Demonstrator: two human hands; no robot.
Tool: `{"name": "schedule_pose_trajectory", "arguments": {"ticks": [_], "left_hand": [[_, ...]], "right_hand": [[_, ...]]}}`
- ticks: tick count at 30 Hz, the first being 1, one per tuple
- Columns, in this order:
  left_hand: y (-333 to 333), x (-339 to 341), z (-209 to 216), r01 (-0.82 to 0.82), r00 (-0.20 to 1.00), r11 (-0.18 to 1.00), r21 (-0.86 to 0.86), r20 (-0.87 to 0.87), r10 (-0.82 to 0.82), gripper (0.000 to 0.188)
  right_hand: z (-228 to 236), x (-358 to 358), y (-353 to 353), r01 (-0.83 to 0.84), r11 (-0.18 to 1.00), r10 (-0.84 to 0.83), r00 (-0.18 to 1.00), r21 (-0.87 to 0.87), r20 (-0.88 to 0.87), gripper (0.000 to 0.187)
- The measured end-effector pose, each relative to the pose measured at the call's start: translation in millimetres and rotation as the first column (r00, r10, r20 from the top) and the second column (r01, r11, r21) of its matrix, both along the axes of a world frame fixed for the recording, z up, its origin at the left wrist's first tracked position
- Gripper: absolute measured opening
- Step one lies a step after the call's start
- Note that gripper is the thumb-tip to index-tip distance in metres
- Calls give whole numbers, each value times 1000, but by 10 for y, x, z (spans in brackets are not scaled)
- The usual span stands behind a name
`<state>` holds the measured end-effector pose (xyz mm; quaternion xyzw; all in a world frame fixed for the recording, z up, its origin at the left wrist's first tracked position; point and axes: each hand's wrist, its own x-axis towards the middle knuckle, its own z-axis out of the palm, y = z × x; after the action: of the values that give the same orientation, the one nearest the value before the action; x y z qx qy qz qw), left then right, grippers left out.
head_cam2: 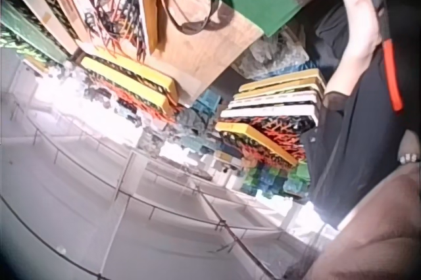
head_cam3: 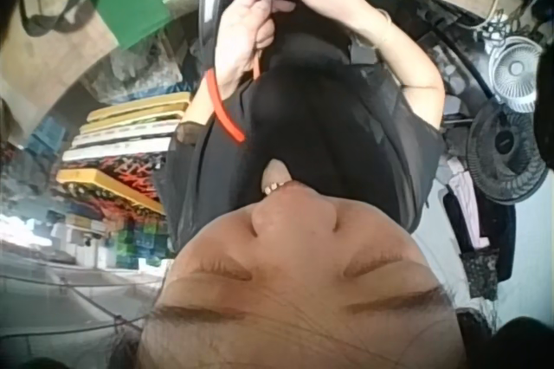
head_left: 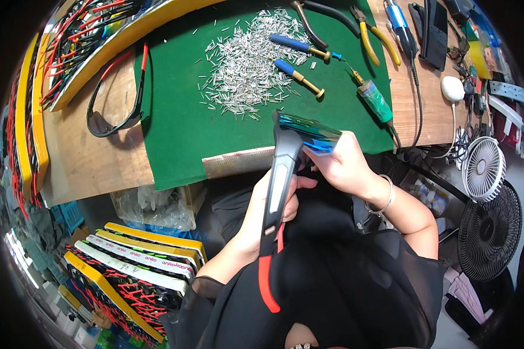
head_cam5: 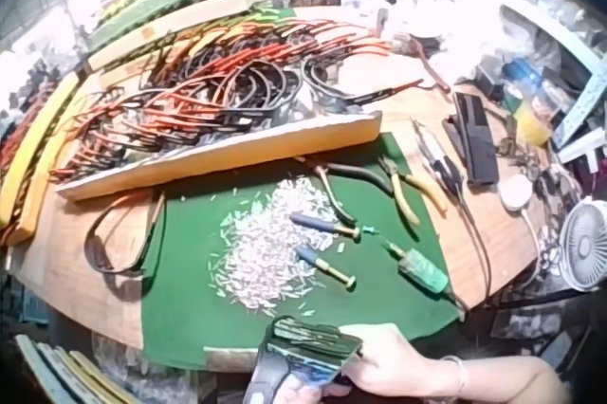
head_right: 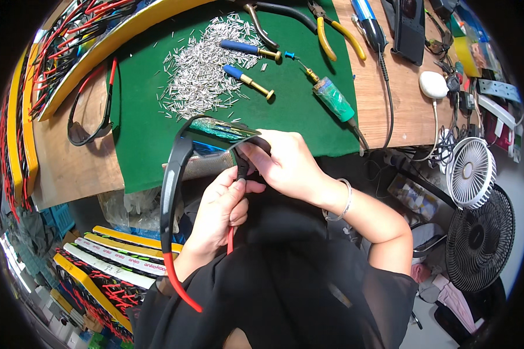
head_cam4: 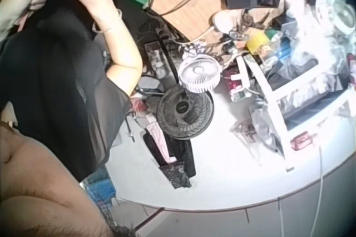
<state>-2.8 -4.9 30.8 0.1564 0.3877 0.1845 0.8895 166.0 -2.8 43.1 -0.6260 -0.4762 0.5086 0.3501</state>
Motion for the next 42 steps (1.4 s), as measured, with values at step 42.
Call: {"name": "schedule_pose_trajectory", "arguments": {"ticks": [42], "left_hand": [[-62, 9, -189, -20, 986, 992, -124, -164, -1, 22]], "right_hand": [[183, 594, -31, -90, 916, -151, 825, 391, 545, 29]]}}
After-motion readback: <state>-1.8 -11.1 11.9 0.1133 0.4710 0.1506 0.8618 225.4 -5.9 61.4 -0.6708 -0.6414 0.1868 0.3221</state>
